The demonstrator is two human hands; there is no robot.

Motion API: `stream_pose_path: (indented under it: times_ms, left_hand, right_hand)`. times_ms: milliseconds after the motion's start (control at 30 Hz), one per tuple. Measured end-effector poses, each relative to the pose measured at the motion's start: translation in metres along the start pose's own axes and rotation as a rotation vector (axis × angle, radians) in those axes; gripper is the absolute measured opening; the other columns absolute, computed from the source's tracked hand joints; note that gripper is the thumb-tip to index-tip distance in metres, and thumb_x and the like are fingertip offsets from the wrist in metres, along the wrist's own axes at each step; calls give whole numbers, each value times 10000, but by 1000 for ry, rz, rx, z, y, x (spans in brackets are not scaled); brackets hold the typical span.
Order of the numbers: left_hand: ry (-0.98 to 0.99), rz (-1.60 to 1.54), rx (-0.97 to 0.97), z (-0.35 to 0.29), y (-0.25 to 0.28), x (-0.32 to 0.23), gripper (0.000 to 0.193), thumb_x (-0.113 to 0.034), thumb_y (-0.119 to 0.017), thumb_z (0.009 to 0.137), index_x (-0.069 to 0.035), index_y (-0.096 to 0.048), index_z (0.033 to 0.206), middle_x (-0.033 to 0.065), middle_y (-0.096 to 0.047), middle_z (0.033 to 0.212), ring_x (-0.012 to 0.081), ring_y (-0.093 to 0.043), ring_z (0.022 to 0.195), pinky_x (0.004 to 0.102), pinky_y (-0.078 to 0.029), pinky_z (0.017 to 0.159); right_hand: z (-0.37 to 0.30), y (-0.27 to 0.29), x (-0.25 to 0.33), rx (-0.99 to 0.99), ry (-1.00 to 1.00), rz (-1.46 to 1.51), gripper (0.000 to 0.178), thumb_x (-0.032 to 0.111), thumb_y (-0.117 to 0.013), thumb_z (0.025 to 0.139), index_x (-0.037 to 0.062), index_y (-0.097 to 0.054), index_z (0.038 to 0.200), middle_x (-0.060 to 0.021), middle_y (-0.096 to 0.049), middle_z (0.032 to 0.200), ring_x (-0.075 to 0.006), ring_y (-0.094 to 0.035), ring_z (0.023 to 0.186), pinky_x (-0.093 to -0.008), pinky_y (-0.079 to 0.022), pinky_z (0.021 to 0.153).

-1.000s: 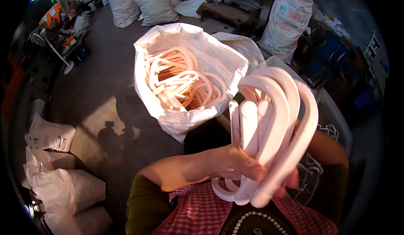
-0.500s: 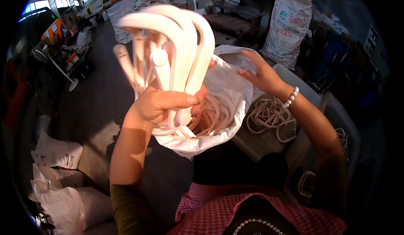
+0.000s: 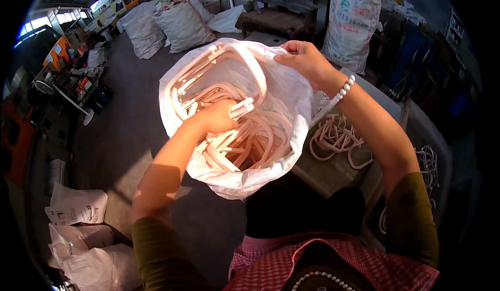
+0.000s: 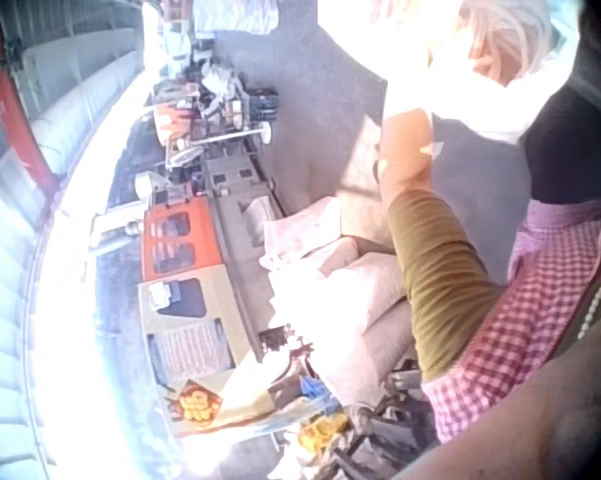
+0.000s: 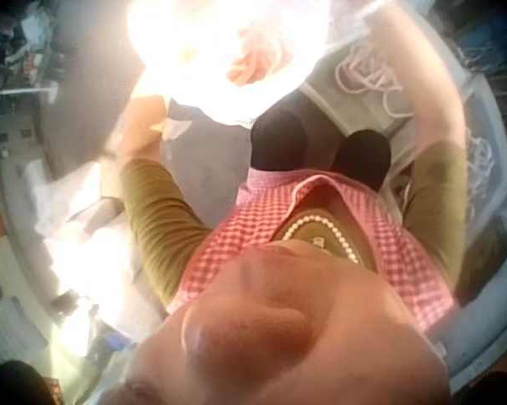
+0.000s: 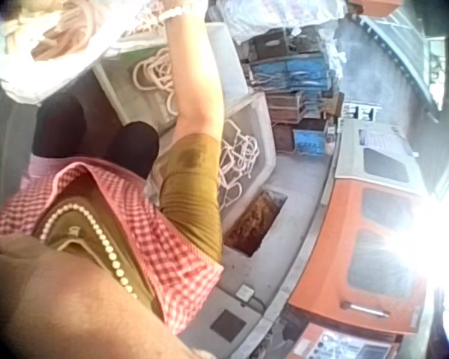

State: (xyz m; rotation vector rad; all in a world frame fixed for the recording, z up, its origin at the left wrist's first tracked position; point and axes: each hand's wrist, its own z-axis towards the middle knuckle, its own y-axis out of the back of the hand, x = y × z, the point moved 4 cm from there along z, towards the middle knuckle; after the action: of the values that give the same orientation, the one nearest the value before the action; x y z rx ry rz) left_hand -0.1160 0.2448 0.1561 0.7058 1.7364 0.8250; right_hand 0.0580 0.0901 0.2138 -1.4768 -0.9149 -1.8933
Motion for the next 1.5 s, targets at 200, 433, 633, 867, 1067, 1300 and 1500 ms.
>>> stream_pose_path:
  times_ms: [200,433,633,867,1067,1300,1500]
  left_hand:
    - [43,202,-175,2,-15,27,313,-219,-682,708,-9,-628,934,222,-655,865,354,-643,847,401,-491,748]
    - [58,166,-142,-9,0,17,271,-167,-679,729,20,-624,917,210,-643,832,322,-635,790,387,-482,707]
    - [-73,19,-230,-16,5,18,470,-112,-655,769,-25,-536,1215,203,-637,1062,336,-607,1026,388,-472,863]
    - [-23,-48,-145,-15,11,36,419,-88,-649,750,4,-540,1144,145,-640,942,232,-615,879,334,-486,773]
    - [-15,-122,-64,-6,8,28,449,-89,-653,727,-27,-568,1163,132,-657,944,218,-629,837,324,-486,748]
    - [65,-175,-23,-1,-9,68,461,-77,-644,721,-45,-576,1176,137,-672,943,220,-639,798,319,-502,712]
    - [197,-60,188,-1,-25,34,430,-141,-673,727,-58,-616,1145,145,-678,994,237,-642,898,326,-490,809]
  right_hand:
    - [-17,2,5,23,191,-290,195,128,-653,858,-20,-621,980,-13,-618,809,-68,-521,724,-241,-461,675]
    - [-27,-1,8,-140,465,-881,204,112,-625,858,-5,-586,1021,-78,-605,996,-174,-596,828,-296,-493,731]
    - [-92,-107,5,399,949,-1151,201,162,-602,733,6,-705,807,-195,-540,1172,-278,-571,985,-370,-479,830]
    - [-116,-126,-23,417,969,-1264,191,201,-586,724,36,-663,781,-181,-530,1122,-240,-537,975,-352,-435,869]
    - [-90,-128,-66,1027,216,-1137,608,504,-262,958,81,-432,1360,-176,-560,1247,-335,-513,1169,-452,-323,1031]
    - [-124,-121,-24,1349,188,-1357,479,453,-201,969,288,-495,1310,-119,-660,939,-324,-614,960,-480,-436,830]
    - [-106,-90,-28,1207,67,-702,313,350,-521,930,122,-679,1075,-99,-686,977,-242,-628,892,-375,-477,801]
